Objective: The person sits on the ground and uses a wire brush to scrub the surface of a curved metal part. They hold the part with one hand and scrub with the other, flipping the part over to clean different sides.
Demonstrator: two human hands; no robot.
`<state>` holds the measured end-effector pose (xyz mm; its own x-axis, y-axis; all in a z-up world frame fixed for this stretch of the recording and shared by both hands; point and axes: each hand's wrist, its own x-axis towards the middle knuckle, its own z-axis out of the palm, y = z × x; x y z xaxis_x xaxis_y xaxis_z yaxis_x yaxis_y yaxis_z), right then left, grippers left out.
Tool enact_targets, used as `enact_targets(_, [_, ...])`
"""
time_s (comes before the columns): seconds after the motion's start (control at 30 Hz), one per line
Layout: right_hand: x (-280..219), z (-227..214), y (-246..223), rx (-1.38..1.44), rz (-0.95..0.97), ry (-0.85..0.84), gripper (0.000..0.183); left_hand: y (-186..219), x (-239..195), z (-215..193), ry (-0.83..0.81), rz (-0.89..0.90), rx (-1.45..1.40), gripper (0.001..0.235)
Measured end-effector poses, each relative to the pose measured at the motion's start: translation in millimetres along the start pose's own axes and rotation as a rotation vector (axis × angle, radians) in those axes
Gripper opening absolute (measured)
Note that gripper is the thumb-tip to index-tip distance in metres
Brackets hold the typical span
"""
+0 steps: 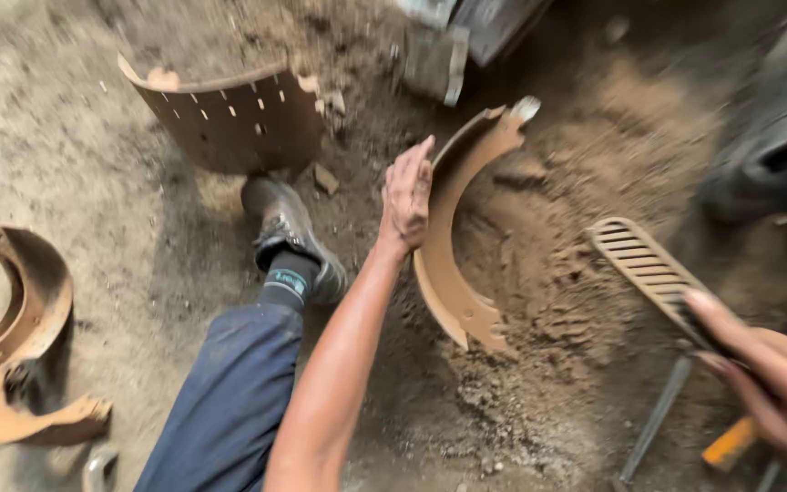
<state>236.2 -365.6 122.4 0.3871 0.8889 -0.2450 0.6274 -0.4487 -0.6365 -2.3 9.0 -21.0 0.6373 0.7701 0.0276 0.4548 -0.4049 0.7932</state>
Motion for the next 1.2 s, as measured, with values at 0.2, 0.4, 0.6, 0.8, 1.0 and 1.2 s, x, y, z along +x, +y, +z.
enact_targets(0.2, [-13.3, 62.4, 51.1, 0.043, 0.061, -0.105, 0.077, -3.8, -10.9, -5.4, -0.036, -0.065, -0.254, 0.086])
enact_targets(0.4, [18.1, 98.2, 98.7, -0.072, -0.053, -0.253, 0.078, -5.2, -15.4, -2.8, 0.031, -0.096, -0.417, 0.09])
enact_targets(0.6, [52.7, 61.8, 99.4, -0.218, -0.245, -0.315, 0.081, 18.1, -6.2, -19.4, -0.004, -0.063, -0.267, 0.079])
enact_targets(0.8, [-13.3, 10.0, 126.6, -0.284, -0.305, -0.307, 0.084, 53.1, 3.0, -20.5, -0.082, -0.251, 0.217, 0.062])
enact_targets(1.0, [-30.7, 4.9, 73.5, -0.457, -0.131, -0.228, 0.08, 43.3, -4.5, -1.9, 0.005, -0.316, 0.424, 0.04])
enact_targets(1.2, [-14.4, -34.9, -13.8, -0.329, 0.055, -0.463, 0.072, 15.8, 1.5, -16.2, 0.049, -0.368, 0.362, 0.033])
